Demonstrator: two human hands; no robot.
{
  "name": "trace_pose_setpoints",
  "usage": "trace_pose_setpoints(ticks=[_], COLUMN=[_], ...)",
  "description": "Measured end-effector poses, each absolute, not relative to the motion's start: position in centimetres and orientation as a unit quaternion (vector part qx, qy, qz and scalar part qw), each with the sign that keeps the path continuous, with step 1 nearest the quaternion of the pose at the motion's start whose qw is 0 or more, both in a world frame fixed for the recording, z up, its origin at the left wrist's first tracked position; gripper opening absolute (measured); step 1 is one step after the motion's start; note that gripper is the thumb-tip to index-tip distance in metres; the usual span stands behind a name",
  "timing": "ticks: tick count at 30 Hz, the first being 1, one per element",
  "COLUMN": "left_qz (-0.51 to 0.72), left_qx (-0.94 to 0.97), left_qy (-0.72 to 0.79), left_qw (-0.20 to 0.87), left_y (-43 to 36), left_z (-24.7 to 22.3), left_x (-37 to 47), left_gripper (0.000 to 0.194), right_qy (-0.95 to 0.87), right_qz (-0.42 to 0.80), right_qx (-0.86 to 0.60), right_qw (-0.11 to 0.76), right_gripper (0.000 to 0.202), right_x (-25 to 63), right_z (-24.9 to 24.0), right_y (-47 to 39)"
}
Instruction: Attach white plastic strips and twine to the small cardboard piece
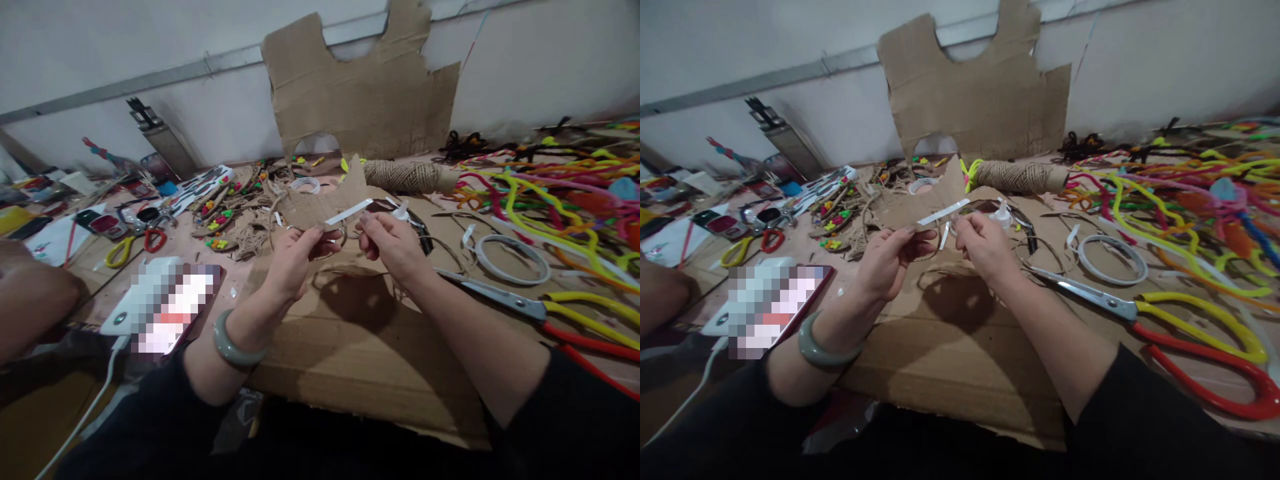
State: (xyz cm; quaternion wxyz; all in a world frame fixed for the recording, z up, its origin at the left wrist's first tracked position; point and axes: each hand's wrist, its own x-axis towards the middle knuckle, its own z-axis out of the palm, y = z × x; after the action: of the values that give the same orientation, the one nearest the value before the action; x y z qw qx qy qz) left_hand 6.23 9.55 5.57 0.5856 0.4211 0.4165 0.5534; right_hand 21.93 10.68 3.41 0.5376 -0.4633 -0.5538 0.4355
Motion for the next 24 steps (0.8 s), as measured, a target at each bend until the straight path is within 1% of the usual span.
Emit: trace_pose_setpoints(ticks=[3,6,10,14,17,24], left_qz=[0.538,0.524,0.525,0.555,0.554,0.543], left_qx=[0.435,0.455,0.479,0.457,0.438,0.423], left_qy=[0.403,0.391,0.383,0.396,0.419,0.443], left_qw=[0.599,0.605,0.590,0.572,0.570,0.575], left_y=[9.5,9.4,9.2,9.2,9.3,9.4], left_z=[5.4,5.1,4.6,4.3,4.3,4.5], left_x=[6.2,6.1,6.3,6.5,6.5,6.5], left_gripper=[0.013,0.015,0.026,0.021,0.018,0.017], right_qy=[-0.498,-0.456,-0.436,-0.463,-0.477,-0.448], right_qz=[0.540,0.569,0.582,0.581,0.573,0.537], right_qx=[-0.409,-0.386,-0.381,-0.370,-0.375,-0.397], right_qw=[0.541,0.565,0.572,0.558,0.551,0.595], right_gripper=[0.050,0.047,0.037,0.033,0.031,0.033], right_x=[21.7,21.3,20.7,20.1,20.0,20.4], right_z=[3.8,4.1,4.2,4.0,3.8,3.7], right_y=[10.6,10.3,9.8,9.5,9.5,10.0])
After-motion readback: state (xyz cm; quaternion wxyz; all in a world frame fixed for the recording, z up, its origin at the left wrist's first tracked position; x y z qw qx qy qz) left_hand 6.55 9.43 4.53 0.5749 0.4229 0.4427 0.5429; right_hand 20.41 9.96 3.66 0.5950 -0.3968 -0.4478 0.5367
